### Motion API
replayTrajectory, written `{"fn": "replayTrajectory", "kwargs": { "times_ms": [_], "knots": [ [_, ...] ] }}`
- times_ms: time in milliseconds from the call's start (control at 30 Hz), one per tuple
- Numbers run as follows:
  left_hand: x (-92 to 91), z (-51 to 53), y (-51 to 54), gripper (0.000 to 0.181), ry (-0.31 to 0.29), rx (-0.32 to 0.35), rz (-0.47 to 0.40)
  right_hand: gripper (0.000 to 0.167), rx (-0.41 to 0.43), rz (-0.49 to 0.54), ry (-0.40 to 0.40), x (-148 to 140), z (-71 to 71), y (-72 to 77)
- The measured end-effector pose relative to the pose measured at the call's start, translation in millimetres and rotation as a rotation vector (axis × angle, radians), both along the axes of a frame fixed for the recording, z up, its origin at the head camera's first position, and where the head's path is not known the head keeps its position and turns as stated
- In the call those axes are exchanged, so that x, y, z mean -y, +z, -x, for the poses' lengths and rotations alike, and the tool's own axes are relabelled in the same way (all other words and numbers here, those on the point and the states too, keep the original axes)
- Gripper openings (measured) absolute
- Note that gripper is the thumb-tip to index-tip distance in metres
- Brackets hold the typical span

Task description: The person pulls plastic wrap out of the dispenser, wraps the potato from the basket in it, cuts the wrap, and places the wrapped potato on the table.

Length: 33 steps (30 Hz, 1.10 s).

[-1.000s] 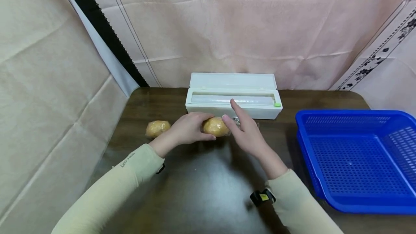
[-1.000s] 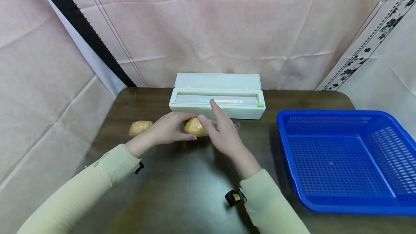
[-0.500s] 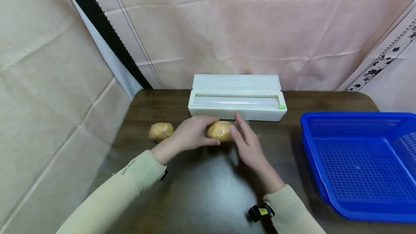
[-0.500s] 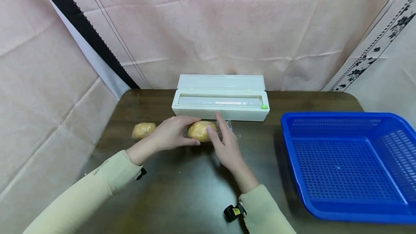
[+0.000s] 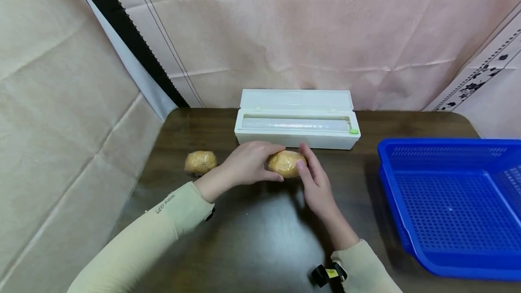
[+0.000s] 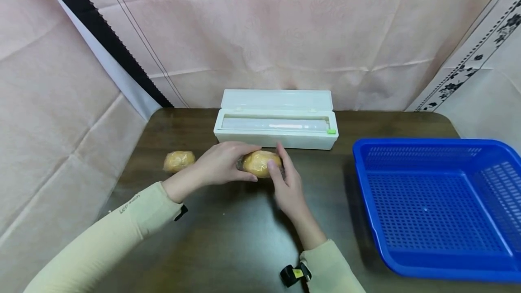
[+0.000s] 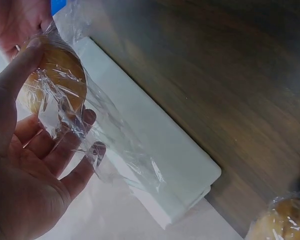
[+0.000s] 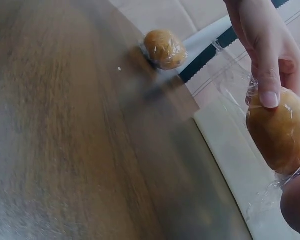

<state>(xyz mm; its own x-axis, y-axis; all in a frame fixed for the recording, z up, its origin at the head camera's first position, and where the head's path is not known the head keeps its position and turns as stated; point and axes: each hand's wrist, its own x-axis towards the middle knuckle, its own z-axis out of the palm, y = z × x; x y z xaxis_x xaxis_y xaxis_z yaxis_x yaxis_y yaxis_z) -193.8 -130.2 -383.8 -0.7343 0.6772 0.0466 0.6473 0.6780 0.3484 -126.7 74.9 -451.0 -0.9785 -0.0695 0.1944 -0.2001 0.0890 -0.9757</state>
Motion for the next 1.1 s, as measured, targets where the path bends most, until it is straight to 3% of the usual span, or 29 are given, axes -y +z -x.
{"fn": "replayTrajectory", "kwargs": {
  "times_ms": [367, 600, 867, 1100],
  "knots": [
    [-6.6, -2.1, 2.1, 0.070, -0.022, -0.005, 0.013, 0.059, 0.176, 0.174, 0.007, 1, -4.0, 4.8],
    [-3.0, -3.1, 1.4, 0.070, -0.014, -0.006, 0.008, 0.060, 0.196, 0.224, -0.007, -7, -5.1, 4.2],
    [-2.0, -5.1, 5.4, 0.072, -0.018, -0.029, -0.002, 0.064, 0.237, 0.364, 0.050, -5, -4.2, 4.3],
    [-7.6, -4.8, 4.4, 0.071, -0.010, -0.040, -0.026, 0.064, 0.280, 0.499, 0.022, 1, -4.2, 8.4]
  ]
}}
